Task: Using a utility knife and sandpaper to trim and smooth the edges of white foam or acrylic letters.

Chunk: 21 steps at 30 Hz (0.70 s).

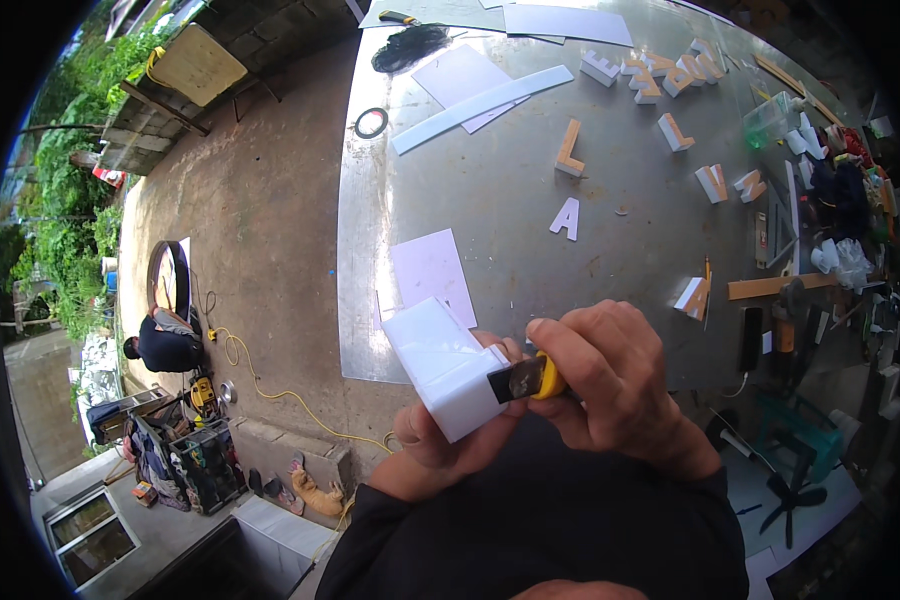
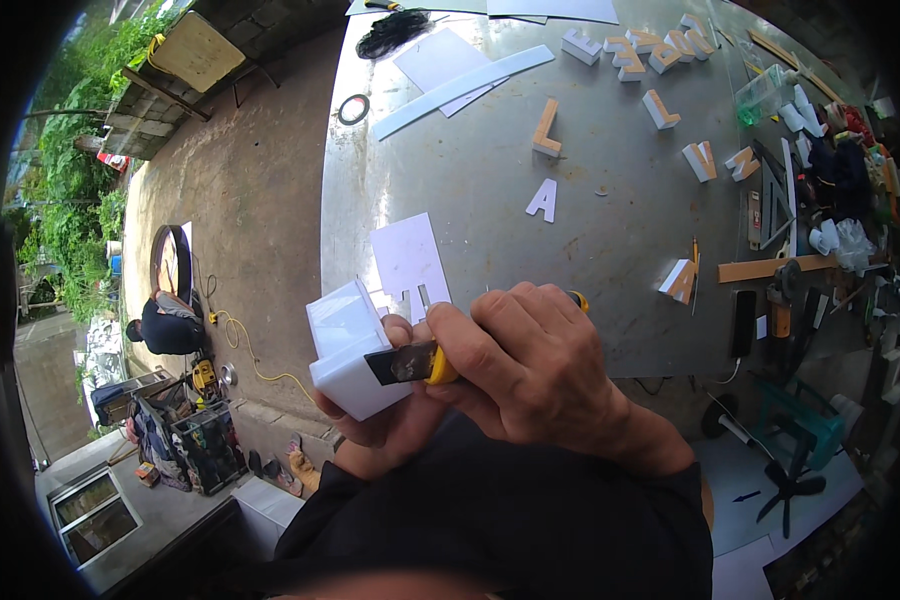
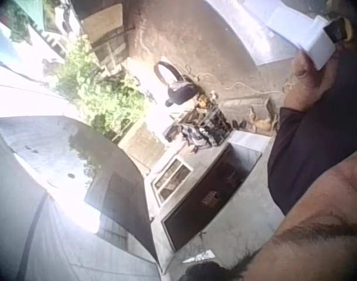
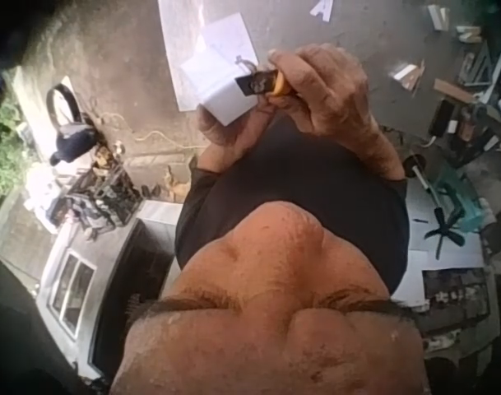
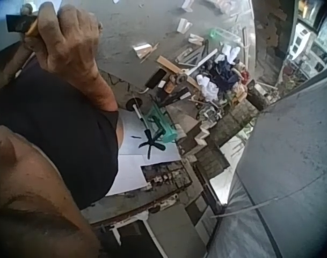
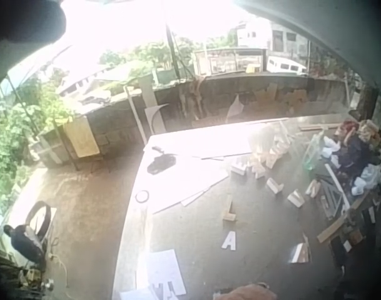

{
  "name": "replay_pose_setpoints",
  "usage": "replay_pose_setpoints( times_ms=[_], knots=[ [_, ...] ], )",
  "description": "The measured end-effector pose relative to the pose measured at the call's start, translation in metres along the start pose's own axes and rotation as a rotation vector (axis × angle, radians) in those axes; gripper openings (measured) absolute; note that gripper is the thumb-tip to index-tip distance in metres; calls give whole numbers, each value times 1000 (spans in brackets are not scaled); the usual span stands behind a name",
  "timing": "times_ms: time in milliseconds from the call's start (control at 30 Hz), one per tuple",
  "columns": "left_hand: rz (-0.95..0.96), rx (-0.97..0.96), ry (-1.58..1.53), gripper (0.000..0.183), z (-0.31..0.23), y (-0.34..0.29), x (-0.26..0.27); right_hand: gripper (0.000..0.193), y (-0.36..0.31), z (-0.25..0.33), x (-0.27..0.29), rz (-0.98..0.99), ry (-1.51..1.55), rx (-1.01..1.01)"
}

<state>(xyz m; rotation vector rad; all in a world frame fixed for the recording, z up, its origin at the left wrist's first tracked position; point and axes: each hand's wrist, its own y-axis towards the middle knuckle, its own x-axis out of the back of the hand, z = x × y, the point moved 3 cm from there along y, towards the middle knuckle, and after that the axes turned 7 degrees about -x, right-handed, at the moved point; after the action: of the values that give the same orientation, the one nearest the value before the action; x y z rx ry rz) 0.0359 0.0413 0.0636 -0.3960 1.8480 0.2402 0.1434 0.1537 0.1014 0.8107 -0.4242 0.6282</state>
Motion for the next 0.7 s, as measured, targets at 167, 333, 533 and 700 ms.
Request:
replay_pose_setpoints(
  times_ms=[167,333,533,700],
  knots=[
    [-53,22,-42,76,0,-2,-1,40,0,-2,0,-21,-9,8],
    [-11,86,-85,78,-2,-4,7,41,1,-2,0,3,-42,8],
    [-14,39,-105,78,-2,-2,3,44,2,-6,-2,-15,-51,15],
    [-112,98,-54,79,-3,-3,4,41,0,-11,-2,-7,-72,5]
  ],
)
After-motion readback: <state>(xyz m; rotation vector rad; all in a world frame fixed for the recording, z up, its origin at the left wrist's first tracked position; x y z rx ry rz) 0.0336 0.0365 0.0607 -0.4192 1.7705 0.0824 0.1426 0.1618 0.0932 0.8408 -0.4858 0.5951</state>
